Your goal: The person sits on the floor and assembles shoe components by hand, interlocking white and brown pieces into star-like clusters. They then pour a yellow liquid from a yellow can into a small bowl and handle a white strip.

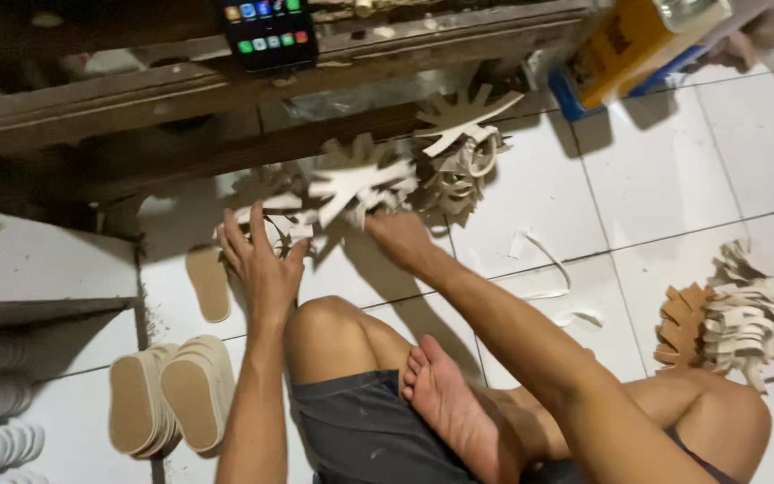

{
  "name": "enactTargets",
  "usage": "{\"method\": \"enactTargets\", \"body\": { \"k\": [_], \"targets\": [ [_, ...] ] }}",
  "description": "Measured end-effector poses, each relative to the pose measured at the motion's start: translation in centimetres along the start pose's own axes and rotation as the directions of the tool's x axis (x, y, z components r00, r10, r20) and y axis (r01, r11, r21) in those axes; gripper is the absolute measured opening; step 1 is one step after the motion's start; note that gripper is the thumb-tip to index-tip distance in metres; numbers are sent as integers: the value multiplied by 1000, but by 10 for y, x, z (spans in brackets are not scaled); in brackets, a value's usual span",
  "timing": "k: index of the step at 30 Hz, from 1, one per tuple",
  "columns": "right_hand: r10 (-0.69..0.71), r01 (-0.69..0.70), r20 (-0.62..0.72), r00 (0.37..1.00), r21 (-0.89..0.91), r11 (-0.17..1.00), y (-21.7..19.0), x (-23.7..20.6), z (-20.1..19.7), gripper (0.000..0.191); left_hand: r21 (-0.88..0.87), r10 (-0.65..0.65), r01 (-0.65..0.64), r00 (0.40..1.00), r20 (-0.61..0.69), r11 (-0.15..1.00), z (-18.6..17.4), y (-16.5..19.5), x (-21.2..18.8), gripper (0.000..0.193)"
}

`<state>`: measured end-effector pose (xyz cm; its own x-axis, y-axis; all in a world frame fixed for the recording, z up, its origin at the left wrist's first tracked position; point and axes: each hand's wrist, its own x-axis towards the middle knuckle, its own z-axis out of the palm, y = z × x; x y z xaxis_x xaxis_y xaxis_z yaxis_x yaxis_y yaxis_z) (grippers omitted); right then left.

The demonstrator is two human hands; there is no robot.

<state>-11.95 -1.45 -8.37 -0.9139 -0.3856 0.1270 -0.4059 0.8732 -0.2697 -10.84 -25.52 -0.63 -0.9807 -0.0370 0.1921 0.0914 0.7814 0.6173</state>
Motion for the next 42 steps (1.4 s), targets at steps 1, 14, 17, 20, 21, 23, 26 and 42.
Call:
{"method": "enactTargets", "body": {
  "k": [1, 14, 17, 20, 21, 23, 26, 42],
  "targets": [
    [47, -47, -13, 999, 14, 999, 2, 3, -3, 52, -87, -31, 25, 997, -66, 996, 1, 1, -1, 83],
    [174, -225, 284, 943, 160, 961, -7, 7, -85, 25, 229, 333, -483, 811, 482, 845, 58, 36, 68, 70],
    [164, -134, -75, 984, 304, 943, -13, -50, -104, 26, 301, -114, -95, 786, 607, 949, 43, 47, 50, 55],
    [228, -40, -427, 875, 405, 913, -7, -152, -108, 32, 118, 69, -108, 953, 295, 987, 36, 73, 16, 44],
    [347, -117, -388, 854, 506, 855, 3, -191, -108, 29, -15, 234, -234, 964, 129, 972, 38, 86, -3, 40],
    [515, -210, -386, 765, 606, 767, 33, -271, -111, 34, -236, 432, -419, 902, 0, 877, 50, 124, -48, 33],
    [771, -512, -380, 512, 586, 628, 105, -389, -137, 29, -432, 559, -501, 829, 9, 750, 84, 202, -145, 26],
    [943, -894, 118, 313, 372, 250, 312, -558, -256, 38, -13, 246, 979, -39, 969, 205, 296, 467, -461, 68]
  ]
}}
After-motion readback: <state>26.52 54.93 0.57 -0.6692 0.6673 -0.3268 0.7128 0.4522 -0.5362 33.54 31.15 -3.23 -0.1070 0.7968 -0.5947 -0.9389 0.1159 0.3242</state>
